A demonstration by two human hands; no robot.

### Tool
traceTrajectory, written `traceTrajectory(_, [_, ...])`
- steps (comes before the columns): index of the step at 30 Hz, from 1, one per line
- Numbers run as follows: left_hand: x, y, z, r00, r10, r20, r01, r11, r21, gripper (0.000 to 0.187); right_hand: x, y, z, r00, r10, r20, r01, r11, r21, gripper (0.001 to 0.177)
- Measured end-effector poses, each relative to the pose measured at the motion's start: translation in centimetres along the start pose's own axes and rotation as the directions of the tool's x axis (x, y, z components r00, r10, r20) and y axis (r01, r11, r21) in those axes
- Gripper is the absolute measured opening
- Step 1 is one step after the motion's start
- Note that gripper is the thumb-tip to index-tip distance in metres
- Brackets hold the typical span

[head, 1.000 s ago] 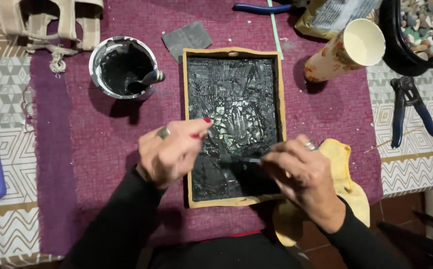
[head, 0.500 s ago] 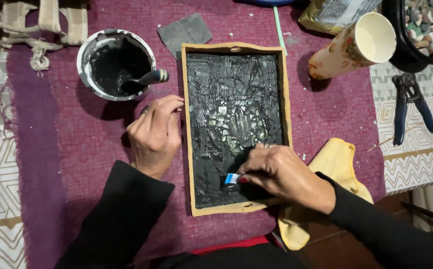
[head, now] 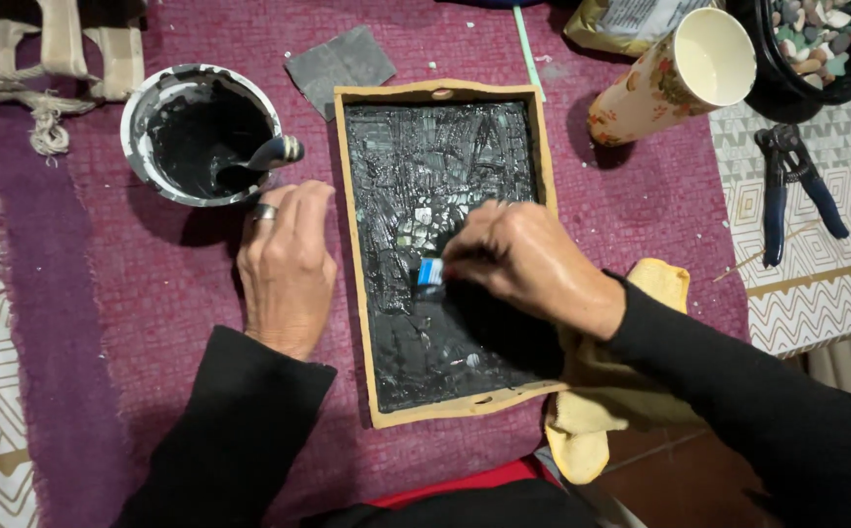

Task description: Scraping excess black grout from a mosaic-inlaid tray to reveal the stones.

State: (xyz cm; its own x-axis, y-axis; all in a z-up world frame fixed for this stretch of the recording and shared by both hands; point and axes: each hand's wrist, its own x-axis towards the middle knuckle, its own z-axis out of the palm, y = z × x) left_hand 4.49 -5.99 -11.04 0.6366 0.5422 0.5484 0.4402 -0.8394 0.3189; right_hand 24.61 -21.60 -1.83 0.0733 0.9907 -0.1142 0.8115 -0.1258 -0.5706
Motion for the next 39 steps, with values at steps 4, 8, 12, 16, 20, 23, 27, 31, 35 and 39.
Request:
traceTrajectory(4, [0.9, 1.1, -1.3, 0.992, 0.006, 0.124, -0.013, 0.998, 0.054, 0.053, -0.7, 1.2, -0.8, 0.996, 0.027, -0.084, -0.018, 0.994, 0.106, 0.006])
traceTrajectory(8, [1.0, 1.2, -1.5, 0.99, -0.007, 0.138, 0.0, 0.999, 0.05, 0.054, -2.3, -0.5, -0.7, 0.998, 0.063, 0.03, -0.069, 0.957, 0.28, 0.004])
traceTrajectory(12, [0.6, 0.7, -0.8, 0.989, -0.008, 0.146, 0.001, 0.999, 0.047, 0.055, -3.1, -2.4, 1.2, 0.991, -0.003, 0.133, -0.043, 0.937, 0.346, 0.005])
traceTrajectory(16, [0.6, 0.8, -0.9, 0.994, 0.002, 0.11, -0.004, 1.0, 0.016, 0.043, -2.9, -2.7, 2.7, 0.978, -0.042, 0.205, 0.007, 0.985, 0.172, 0.004])
traceTrajectory(20, [0.6, 0.7, -0.7, 0.996, 0.018, 0.093, -0.021, 0.999, 0.029, 0.04, -2.0, -1.4, 3.1, 0.99, -0.051, 0.134, 0.037, 0.994, 0.104, 0.001])
traceTrajectory(23, [0.5, 0.6, -0.7, 0.995, 0.022, 0.094, -0.025, 0.999, 0.036, 0.039, -1.3, -2.1, 1.0, 0.999, -0.01, 0.039, 0.004, 0.988, 0.156, 0.004])
traceTrajectory(27, [0.6, 0.8, -0.7, 0.996, 0.003, 0.087, -0.005, 1.0, 0.02, 0.034, -2.0, -2.8, 0.4, 0.993, 0.017, 0.117, -0.049, 0.959, 0.278, 0.005])
traceTrajectory(31, [0.6, 0.9, -0.9, 0.995, -0.004, 0.105, 0.002, 1.0, 0.022, 0.033, -2.2, -3.5, 2.1, 0.976, -0.018, 0.217, -0.028, 0.978, 0.208, 0.004])
traceTrajectory(35, [0.7, 0.9, -0.9, 0.996, -0.008, 0.09, 0.006, 1.0, 0.025, 0.032, -1.6, -4.0, 3.1, 0.971, 0.011, 0.237, -0.038, 0.993, 0.113, 0.005])
traceTrajectory(39, [0.6, 1.0, -1.0, 0.995, 0.0, 0.095, -0.003, 0.999, 0.032, 0.033, -0.4, -3.7, 1.9, 0.993, -0.016, 0.118, 0.0, 0.992, 0.128, 0.002])
